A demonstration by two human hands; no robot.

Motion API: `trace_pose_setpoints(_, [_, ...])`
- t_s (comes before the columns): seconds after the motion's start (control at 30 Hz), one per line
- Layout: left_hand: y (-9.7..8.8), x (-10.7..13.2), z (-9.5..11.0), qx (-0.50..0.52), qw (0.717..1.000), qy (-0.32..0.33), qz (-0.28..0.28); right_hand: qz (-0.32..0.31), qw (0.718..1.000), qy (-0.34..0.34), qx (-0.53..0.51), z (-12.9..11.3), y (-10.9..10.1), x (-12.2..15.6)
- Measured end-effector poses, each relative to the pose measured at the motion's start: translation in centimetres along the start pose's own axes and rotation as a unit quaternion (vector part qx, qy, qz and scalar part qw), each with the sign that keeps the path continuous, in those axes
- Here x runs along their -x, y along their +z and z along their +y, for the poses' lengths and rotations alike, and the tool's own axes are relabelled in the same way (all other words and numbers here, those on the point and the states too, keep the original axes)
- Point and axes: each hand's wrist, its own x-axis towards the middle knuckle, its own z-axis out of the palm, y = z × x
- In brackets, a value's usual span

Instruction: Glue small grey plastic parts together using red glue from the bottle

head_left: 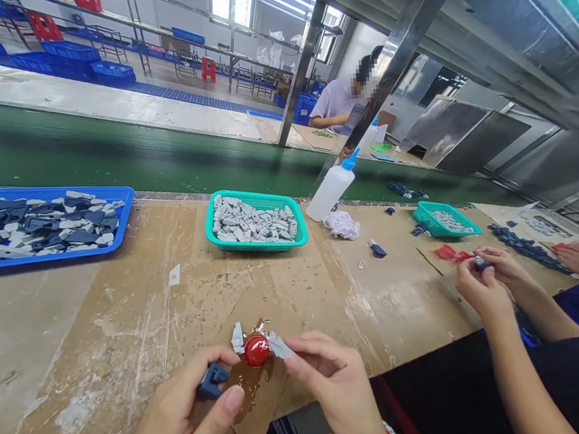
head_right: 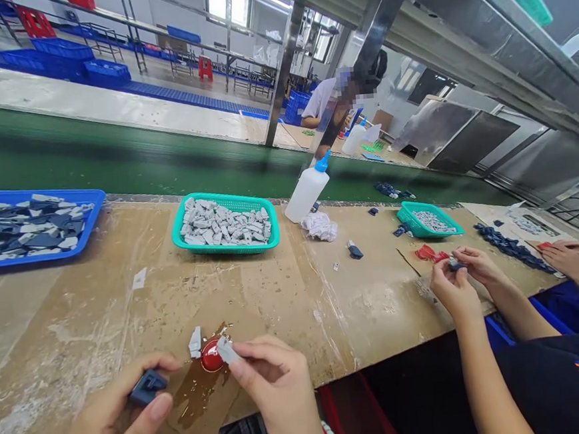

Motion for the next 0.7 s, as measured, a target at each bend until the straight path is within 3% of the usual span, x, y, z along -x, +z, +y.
trace_pose_setpoints(0.1, [1.3, -1.0, 0.7, 0.048, 0.998, 0.003, -0.046, -0.002, 0.975, 0.106, -0.197, 0.0, -0.3, -0.3])
trace_pose_setpoints(0.2, [2.5, -1.5, 1.7, 0.054, 0.997, -0.006, -0.061, 0.003, 0.963, 0.104, -0.25, -0.3, -0.1, 0.0])
trace_pose_setpoints(0.33, [3.5, -1.6, 3.3, 0.074, 0.996, -0.018, -0.043, 0.048, 0.989, -0.019, -0.142, -0.5, 0.5, 1.2])
trace_pose_setpoints(0.43, [3.8, -1.5, 3.6, 0.089, 0.994, -0.022, -0.052, 0.073, 0.992, -0.059, -0.079, -0.3, 0.6, 2.0])
trace_pose_setpoints(0.57, [4.0, -1.5, 3.2, 0.05, 0.997, 0.038, -0.049, 0.026, 0.991, -0.128, -0.004, -0.1, 0.2, 2.3])
trace_pose_setpoints(0.7, [4.9, -1.3, 3.7, 0.006, 0.996, 0.082, 0.026, 0.03, 0.975, -0.2, 0.089, -0.2, 0.3, 2.5])
